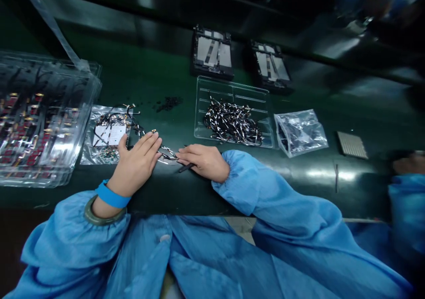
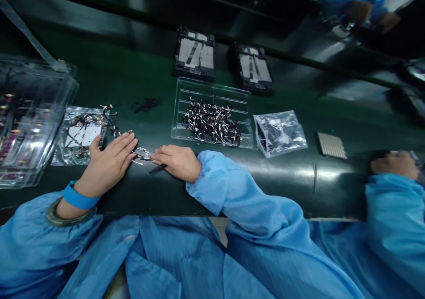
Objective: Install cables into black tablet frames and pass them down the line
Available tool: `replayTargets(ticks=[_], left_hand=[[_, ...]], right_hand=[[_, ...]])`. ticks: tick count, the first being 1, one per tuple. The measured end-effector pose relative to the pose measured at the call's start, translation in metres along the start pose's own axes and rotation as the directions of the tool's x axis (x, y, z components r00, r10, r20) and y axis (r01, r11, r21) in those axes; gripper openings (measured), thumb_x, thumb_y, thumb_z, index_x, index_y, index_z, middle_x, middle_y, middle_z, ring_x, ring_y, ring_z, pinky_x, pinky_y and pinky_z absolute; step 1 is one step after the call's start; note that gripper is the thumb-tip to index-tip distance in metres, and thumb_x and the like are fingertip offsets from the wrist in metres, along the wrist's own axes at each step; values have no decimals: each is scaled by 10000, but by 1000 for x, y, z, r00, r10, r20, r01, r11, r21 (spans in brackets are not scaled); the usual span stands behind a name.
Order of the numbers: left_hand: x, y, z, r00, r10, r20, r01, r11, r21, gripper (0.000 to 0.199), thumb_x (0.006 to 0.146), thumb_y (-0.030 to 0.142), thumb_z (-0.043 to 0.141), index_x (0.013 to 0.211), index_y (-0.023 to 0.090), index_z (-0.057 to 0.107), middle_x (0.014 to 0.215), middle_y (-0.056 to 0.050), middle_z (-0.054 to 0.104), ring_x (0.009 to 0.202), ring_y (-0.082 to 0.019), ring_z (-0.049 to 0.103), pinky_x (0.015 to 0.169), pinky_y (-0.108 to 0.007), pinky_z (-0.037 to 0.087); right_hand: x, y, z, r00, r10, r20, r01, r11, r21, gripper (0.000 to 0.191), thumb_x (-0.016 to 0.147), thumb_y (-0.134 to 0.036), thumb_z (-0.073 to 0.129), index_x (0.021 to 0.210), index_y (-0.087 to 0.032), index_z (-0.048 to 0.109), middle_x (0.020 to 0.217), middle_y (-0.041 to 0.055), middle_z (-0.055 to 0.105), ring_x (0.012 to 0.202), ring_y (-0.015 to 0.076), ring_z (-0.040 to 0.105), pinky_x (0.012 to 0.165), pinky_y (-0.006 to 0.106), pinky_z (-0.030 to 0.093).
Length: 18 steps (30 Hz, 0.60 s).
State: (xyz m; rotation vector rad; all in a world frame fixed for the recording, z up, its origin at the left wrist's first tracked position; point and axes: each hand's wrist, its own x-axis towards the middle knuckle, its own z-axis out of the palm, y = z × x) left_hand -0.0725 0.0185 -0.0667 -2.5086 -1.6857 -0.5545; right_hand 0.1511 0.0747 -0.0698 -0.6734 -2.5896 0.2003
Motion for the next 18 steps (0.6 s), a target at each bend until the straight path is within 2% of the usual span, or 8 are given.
replayTargets(ticks=[4,9,12,15,18], left_hand=[[-1,-2,2,1000,-5,7,5,1000,-12,357,968,252,397,1292,199,537,1344,-131,558,1237,-308,531,1040,-651,216],[1,-8,3,1000,-21,-3,21,999,-35,340,960,274,406,1249,214,575,1339,-152,560,1225,-309,540,1036,-625,255],[1,-4,-6,998,-19,-52,18,1000,-20,335,944,299,442,1238,228,585,1418,-169,474,1323,-333,431,1040,-616,251],[-6,19,-22,995,77,-55,-79,996,-32,420,908,398,513,1282,207,546,1468,-174,407,1386,-343,326,1054,-588,251],[-22,56,-30,970,237,47,-232,969,-84,580,862,527,545,1305,154,514,1414,-178,479,1340,-333,397,1060,-559,268]], right_hand=[[-26,-11,-9,998,64,11,-63,998,-9,248,945,-299,493,977,-195,716,957,46,734,840,124,680,704,226,523],[-55,-29,-15,996,86,-36,-86,996,-17,209,927,-244,523,981,-189,718,937,37,735,834,127,683,681,222,525],[-68,-38,-17,995,93,-39,-94,996,-13,223,935,-247,509,1000,-193,715,937,43,733,823,119,676,686,216,521],[-76,-47,-18,997,74,-33,-74,997,-23,238,943,-253,490,1014,-188,708,952,50,729,810,119,664,678,218,516],[-81,-56,-21,999,39,-28,-40,999,-35,243,943,-243,484,1036,-163,694,969,63,724,777,126,648,632,234,507]])
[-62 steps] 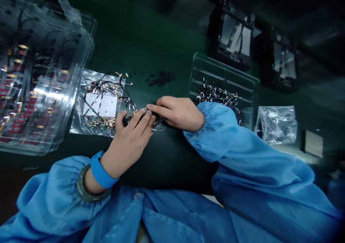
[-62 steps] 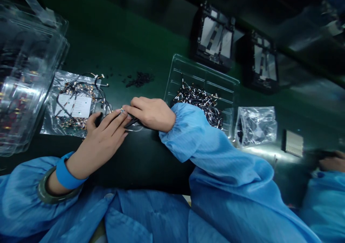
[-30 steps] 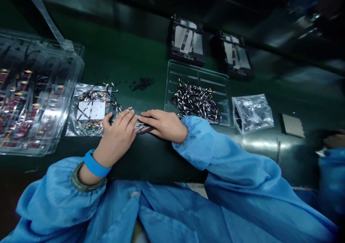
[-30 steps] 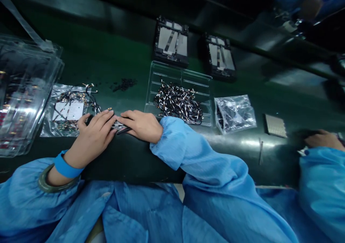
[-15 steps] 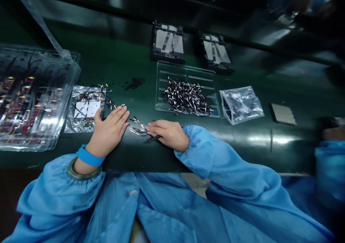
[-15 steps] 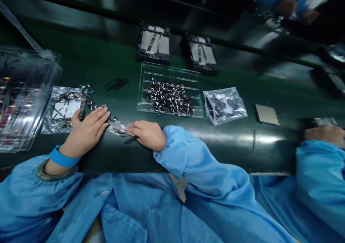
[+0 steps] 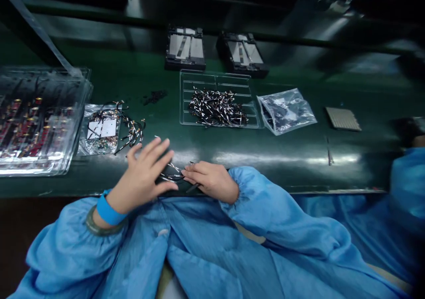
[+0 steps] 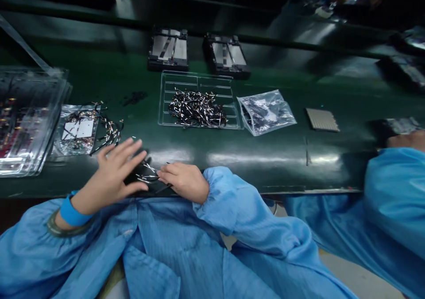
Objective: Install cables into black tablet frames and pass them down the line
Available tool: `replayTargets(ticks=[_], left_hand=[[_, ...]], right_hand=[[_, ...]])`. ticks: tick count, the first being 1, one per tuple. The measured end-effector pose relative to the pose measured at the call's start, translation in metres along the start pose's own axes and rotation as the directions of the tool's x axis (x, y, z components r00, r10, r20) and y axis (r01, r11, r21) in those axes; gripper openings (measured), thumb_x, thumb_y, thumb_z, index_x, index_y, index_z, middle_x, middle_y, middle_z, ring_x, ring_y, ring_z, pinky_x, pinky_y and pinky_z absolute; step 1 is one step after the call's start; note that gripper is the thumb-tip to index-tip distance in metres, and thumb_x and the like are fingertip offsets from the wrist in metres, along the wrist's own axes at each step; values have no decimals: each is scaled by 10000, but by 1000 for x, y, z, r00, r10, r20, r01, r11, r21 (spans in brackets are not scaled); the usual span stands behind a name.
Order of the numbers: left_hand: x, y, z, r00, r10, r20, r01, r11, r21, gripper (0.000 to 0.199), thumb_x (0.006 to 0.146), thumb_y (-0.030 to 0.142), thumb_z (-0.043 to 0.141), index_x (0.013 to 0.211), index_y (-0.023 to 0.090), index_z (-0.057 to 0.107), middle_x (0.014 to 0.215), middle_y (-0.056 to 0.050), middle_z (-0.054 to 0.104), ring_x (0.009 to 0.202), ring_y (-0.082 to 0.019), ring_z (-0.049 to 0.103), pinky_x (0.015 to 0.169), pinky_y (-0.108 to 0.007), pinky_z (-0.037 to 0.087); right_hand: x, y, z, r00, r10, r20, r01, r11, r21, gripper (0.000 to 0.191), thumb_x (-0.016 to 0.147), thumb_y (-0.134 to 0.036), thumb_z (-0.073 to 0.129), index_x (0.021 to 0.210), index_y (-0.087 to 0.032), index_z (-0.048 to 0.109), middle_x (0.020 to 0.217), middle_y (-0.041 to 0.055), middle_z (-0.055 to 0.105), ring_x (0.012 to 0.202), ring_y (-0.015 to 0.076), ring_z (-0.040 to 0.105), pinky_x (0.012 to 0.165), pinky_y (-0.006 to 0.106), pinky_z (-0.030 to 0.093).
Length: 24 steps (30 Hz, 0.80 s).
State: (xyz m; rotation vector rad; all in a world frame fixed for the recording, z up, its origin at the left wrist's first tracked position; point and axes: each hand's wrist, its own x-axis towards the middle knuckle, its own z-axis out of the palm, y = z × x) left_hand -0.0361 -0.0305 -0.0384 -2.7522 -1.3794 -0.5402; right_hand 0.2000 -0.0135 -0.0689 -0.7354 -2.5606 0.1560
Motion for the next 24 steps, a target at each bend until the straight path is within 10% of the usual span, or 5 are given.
replayTargets(ticks=[6,11,24], left_hand=[[-29,47,28,990,133,-38,-130,989,72,350,903,240,552,1218,87,574,1210,-170,645,1165,-295,576,991,-491,420],[-43,46,41,972,167,-164,-169,986,3,419,891,94,511,1309,91,509,1120,-148,683,1123,-262,604,997,-462,468],[-37,48,30,961,166,-221,-202,968,-147,533,893,59,494,1406,138,373,872,-68,662,843,-185,611,834,-394,552]], right_hand=[[-14,-18,-2,1000,-19,-16,19,1000,-14,223,941,-220,482,972,-155,693,945,52,722,740,123,614,601,235,477],[-22,-25,3,995,-96,-22,94,992,-90,333,944,-389,477,1024,-129,670,962,91,711,727,134,597,551,251,438],[-23,-31,2,988,-123,-90,116,990,-83,268,961,-159,405,945,-136,671,847,40,716,682,113,603,538,250,417]])
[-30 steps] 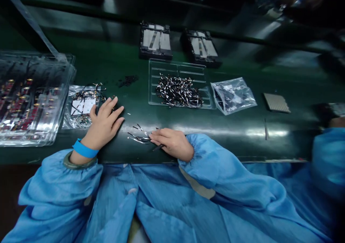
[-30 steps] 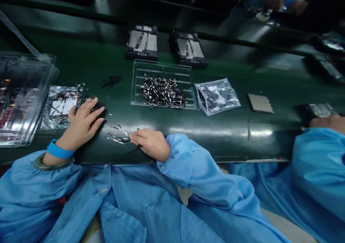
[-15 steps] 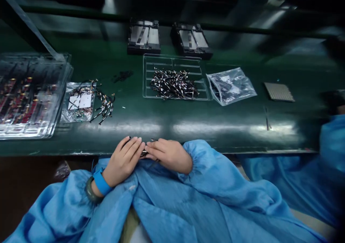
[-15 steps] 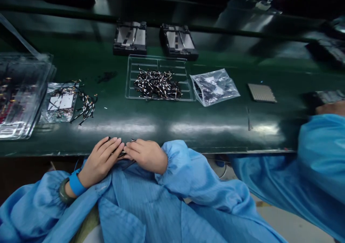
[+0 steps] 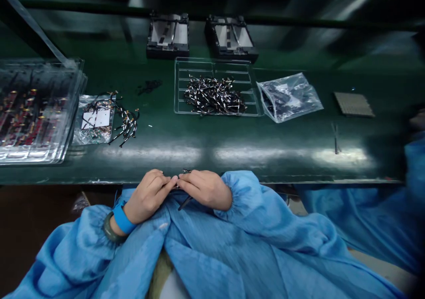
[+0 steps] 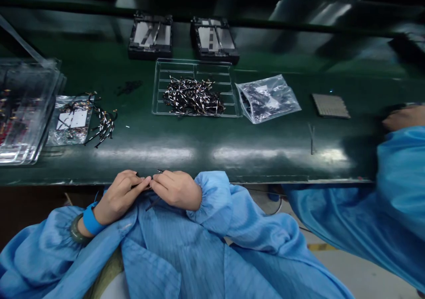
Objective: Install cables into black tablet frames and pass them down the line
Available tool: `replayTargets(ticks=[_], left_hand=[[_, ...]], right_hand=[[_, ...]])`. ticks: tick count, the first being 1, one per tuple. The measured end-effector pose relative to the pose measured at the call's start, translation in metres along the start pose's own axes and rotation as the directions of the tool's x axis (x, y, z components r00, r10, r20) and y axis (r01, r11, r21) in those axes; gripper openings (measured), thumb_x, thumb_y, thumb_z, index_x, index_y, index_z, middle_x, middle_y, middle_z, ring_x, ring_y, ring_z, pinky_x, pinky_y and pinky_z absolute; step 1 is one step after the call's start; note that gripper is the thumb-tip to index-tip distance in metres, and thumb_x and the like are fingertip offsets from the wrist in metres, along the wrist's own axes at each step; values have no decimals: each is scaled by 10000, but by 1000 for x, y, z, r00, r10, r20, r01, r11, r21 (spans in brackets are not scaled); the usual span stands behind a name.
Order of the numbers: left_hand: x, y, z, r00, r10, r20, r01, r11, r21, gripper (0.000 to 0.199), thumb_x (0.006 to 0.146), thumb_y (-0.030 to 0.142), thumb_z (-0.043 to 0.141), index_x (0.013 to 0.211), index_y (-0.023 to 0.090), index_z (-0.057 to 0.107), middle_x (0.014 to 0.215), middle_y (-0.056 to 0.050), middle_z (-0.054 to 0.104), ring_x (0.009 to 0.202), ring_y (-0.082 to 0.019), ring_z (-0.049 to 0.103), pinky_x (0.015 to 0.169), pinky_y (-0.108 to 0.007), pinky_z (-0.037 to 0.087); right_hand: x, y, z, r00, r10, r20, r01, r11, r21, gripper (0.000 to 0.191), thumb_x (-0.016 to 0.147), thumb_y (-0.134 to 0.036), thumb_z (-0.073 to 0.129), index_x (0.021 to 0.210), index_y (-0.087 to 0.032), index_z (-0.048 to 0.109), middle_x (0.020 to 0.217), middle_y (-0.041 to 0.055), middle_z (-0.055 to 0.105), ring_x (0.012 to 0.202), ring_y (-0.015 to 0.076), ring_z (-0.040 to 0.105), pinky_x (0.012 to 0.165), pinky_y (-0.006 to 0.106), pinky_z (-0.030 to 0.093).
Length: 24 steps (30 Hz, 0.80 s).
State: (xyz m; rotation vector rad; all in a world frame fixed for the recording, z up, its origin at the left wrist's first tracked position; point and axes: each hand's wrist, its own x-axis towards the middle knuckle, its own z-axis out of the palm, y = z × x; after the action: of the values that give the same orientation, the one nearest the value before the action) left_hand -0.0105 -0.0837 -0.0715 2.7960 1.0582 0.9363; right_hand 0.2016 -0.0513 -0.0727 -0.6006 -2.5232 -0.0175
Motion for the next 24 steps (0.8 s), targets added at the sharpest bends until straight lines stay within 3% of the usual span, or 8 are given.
replayTargets(ticks=[4,8,13,17,20,22,24], left_hand=[[5,-5,-4,999,1,47,2,999,-46,431,916,89,461,1342,141,431,855,-66,623,818,-177,585,746,-348,553],[17,-11,-6,997,-17,77,24,996,-90,295,922,74,439,1198,132,527,843,-62,607,785,-152,561,724,-307,538],[63,-23,-8,991,-120,56,129,973,-192,208,948,149,444,1062,160,618,811,-25,609,747,-101,583,673,-203,513],[118,-46,0,979,-182,95,199,955,-222,201,927,240,520,1027,175,682,836,-22,661,777,-108,634,730,-209,529],[161,-73,6,956,-234,179,270,939,-213,307,845,300,651,1119,162,663,1053,-64,686,1000,-166,641,918,-285,508],[188,-97,5,925,-317,211,354,920,-168,446,805,315,698,1205,138,609,1265,-94,613,1198,-194,551,1052,-326,421],[211,-128,-1,855,-482,191,503,860,-86,395,871,277,621,1238,136,574,1362,-64,551,1284,-150,471,1113,-301,338]], right_hand=[[1,2,1,998,34,44,-35,999,38,264,972,-218,411,962,-159,668,901,38,723,710,104,620,541,232,433],[3,7,4,992,117,-47,-107,979,172,199,945,-226,477,968,-137,653,943,52,727,779,122,664,624,226,510],[14,32,-13,965,244,-94,-191,903,385,154,925,-152,478,977,-166,622,868,40,729,793,114,688,695,205,541],[24,77,-34,944,276,-182,-218,933,286,189,886,-112,514,1006,-186,639,913,48,737,848,136,699,761,230,558],[31,128,-42,927,338,-164,-304,932,199,284,834,-79,512,1031,-214,667,994,41,734,894,162,700,805,281,572],[35,164,-43,889,427,-165,-410,903,131,344,790,-59,510,1037,-225,683,1029,34,729,946,192,693,854,337,567],[38,194,-44,837,527,-149,-530,848,26,380,757,-49,526,1056,-216,690,1058,48,723,996,234,680,888,398,554]])
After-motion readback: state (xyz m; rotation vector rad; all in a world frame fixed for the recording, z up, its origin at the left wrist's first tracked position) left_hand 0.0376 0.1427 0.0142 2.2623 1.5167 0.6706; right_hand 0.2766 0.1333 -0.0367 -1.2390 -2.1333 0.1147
